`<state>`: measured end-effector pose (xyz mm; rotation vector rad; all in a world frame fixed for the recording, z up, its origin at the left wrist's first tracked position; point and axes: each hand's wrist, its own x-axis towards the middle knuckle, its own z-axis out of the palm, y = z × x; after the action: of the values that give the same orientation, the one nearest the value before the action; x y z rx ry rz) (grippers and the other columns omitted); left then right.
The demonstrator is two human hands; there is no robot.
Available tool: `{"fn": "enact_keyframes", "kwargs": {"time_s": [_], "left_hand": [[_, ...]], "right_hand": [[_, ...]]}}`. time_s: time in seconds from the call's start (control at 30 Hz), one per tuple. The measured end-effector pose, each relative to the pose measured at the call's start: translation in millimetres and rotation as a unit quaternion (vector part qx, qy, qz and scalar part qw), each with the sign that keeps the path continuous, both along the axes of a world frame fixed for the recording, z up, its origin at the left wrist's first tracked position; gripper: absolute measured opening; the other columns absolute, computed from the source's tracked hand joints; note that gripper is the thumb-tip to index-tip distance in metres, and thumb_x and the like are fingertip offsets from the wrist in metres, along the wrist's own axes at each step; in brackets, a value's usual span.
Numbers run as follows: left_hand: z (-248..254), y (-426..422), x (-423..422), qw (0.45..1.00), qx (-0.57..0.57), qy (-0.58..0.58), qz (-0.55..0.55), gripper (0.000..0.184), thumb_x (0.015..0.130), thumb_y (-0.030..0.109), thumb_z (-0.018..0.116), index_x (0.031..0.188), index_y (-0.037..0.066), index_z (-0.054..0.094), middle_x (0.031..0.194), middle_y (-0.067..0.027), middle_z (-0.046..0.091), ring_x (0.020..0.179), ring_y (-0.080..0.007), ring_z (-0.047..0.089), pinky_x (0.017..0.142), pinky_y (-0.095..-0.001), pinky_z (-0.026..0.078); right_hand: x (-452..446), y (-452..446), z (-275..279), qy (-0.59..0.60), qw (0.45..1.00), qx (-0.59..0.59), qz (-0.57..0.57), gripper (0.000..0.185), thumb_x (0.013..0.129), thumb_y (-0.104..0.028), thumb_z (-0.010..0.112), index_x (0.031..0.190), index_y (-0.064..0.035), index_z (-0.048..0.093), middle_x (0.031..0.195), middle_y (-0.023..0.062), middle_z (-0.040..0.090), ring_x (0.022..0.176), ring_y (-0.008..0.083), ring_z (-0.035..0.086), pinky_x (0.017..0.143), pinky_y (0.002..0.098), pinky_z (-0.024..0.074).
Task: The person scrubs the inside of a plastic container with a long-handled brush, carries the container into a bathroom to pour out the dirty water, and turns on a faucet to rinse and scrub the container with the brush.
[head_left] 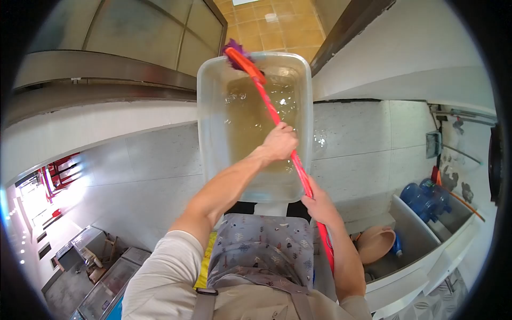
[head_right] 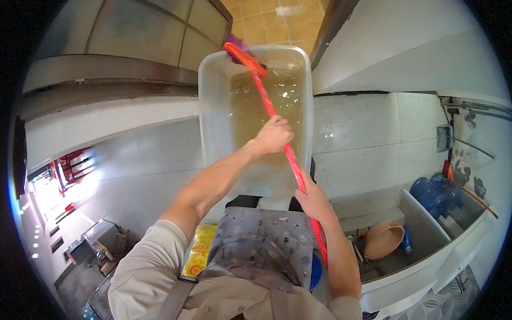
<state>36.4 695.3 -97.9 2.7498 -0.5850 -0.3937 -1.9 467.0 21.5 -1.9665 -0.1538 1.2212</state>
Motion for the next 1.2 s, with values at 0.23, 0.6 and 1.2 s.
{"fn": "enact_keyframes", "kwargs": {"time_s": [0.23,0.6,1.2], "left_hand": [[24.8,-95.6,27.6,0.998,-0.052,-0.009,-0.043,0.008,0.07,0.02,0.068,0.07,0.013,0.071,0.08,-0.0035,0.067,0.091,-0.0207,0.06,0.087,-0.0368,0.041],[-16.4,58.3,-6.5,0.991,0.013,-0.028,0.134,0.006,0.073,0.017,0.067,0.075,0.012,0.069,0.081,-0.006,0.066,0.091,-0.0243,0.061,0.091,-0.0391,0.041],[-42.7,32.3,-8.9,0.978,-0.01,-0.052,0.203,0.008,0.072,0.017,0.069,0.073,0.009,0.069,0.081,-0.0096,0.063,0.092,-0.0274,0.058,0.093,-0.0407,0.041]], "right_hand": [[-9.4,-66.7,41.7,-0.135,0.983,-0.118,0.031,0.065,0.085,-0.011,0.056,0.146,-0.0082,0.036,0.089,0.0266,0.063,0.079,0.0383,0.065,0.073,0.0401,0.0508],[46.3,59.1,-41.9,-0.148,0.956,-0.082,0.24,0.049,0.089,-0.007,0.049,0.138,-0.0093,0.04,0.085,0.0278,0.065,0.079,0.049,0.062,0.069,0.0567,0.0486],[43.5,34.4,-72.0,-0.234,0.926,-0.116,0.273,0.049,0.089,-0.008,0.053,0.136,-0.0064,0.039,0.08,0.0244,0.066,0.073,0.0446,0.065,0.064,0.0541,0.0513]]}}
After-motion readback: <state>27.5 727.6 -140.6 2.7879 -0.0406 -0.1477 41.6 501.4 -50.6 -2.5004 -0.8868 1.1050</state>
